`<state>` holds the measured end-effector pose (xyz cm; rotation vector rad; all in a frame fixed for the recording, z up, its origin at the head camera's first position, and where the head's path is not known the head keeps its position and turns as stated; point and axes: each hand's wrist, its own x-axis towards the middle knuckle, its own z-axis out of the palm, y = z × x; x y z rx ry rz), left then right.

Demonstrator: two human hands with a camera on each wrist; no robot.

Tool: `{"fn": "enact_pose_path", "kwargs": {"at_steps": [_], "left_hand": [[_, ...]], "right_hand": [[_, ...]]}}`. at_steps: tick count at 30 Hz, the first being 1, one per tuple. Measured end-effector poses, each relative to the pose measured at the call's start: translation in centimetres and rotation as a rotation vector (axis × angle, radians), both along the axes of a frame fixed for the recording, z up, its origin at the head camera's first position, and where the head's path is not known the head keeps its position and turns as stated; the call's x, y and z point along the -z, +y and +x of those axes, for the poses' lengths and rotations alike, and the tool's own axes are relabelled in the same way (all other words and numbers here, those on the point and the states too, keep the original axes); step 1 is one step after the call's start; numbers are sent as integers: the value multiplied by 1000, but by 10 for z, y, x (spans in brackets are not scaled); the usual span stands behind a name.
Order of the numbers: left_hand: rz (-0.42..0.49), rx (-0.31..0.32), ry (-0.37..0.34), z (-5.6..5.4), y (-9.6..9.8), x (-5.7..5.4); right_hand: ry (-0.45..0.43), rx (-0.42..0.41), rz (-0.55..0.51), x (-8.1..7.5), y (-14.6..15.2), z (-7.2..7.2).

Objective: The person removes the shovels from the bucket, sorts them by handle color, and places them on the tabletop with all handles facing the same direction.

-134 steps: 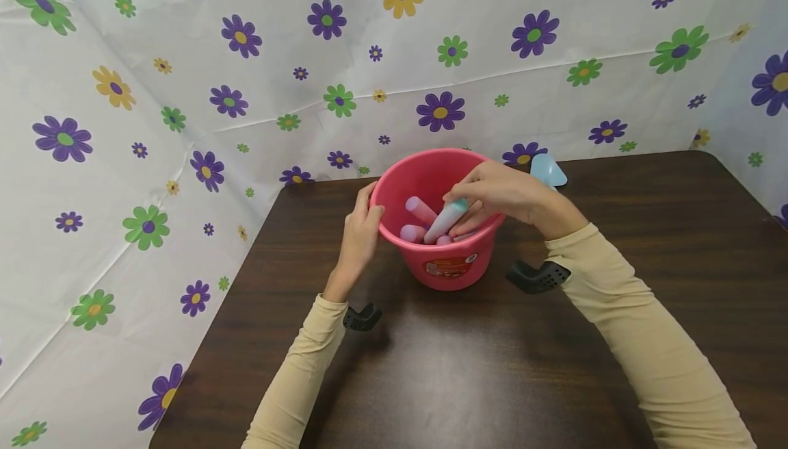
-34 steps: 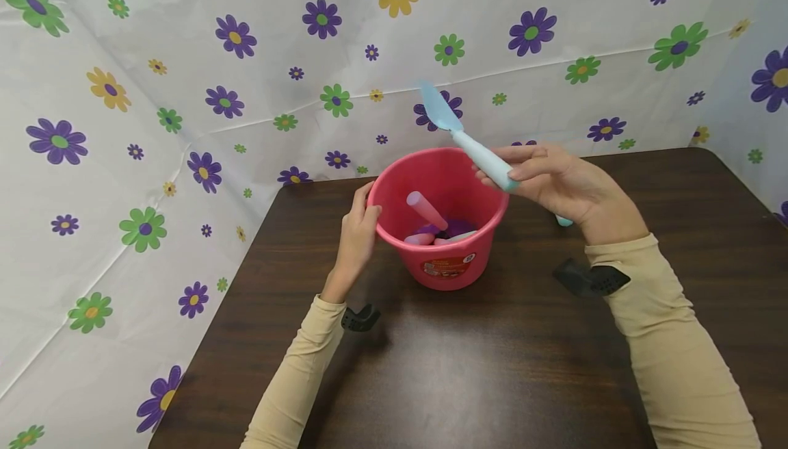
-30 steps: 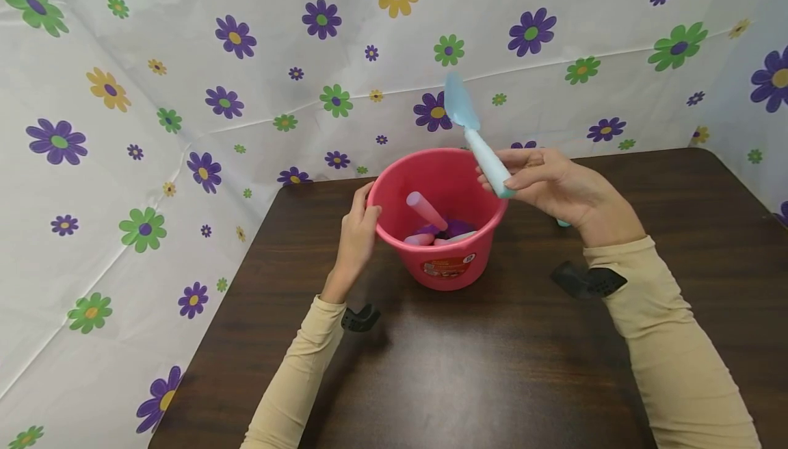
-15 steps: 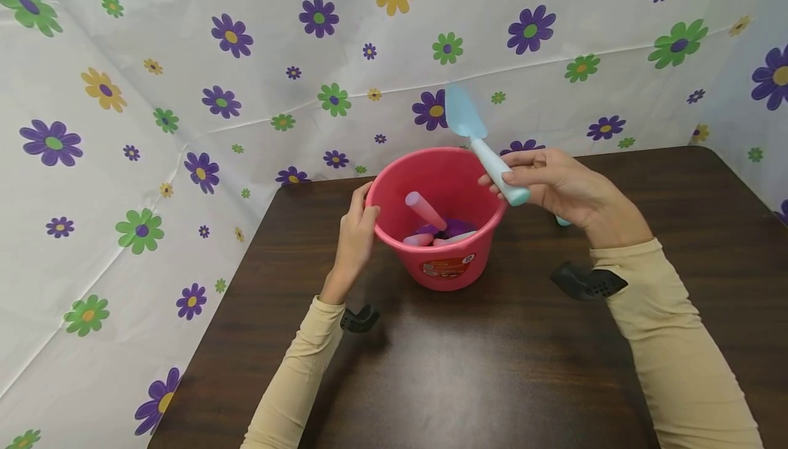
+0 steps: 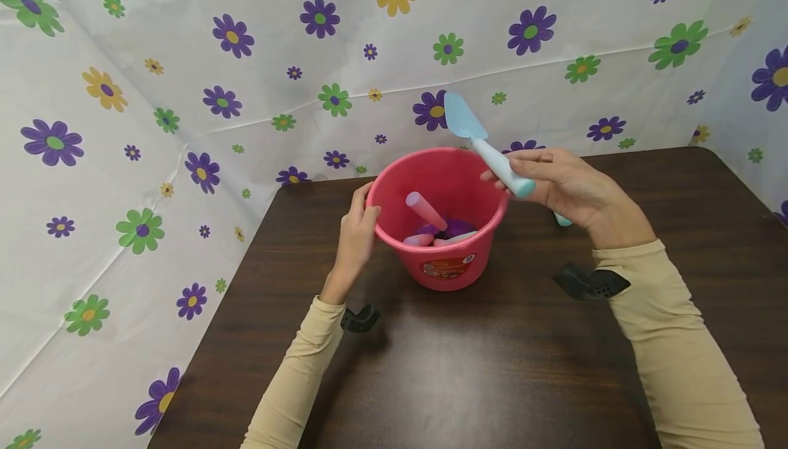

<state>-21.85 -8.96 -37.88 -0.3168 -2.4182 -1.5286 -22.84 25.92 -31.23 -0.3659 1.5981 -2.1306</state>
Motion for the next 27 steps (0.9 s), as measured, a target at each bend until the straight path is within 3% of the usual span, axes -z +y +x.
{"fn": "enact_pose_path", "kwargs": {"at_steps": [9,17,27], "left_hand": [[-8,-12,0,0,0,0],[-10,-10,-1,0,0,0],[-4,0,0,-1,-1,1]], "right_hand": [[-3,-27,-82,3,2,-2],[-125,49,-208,1,4,1],[-196,2,-326,1,7,2]]}}
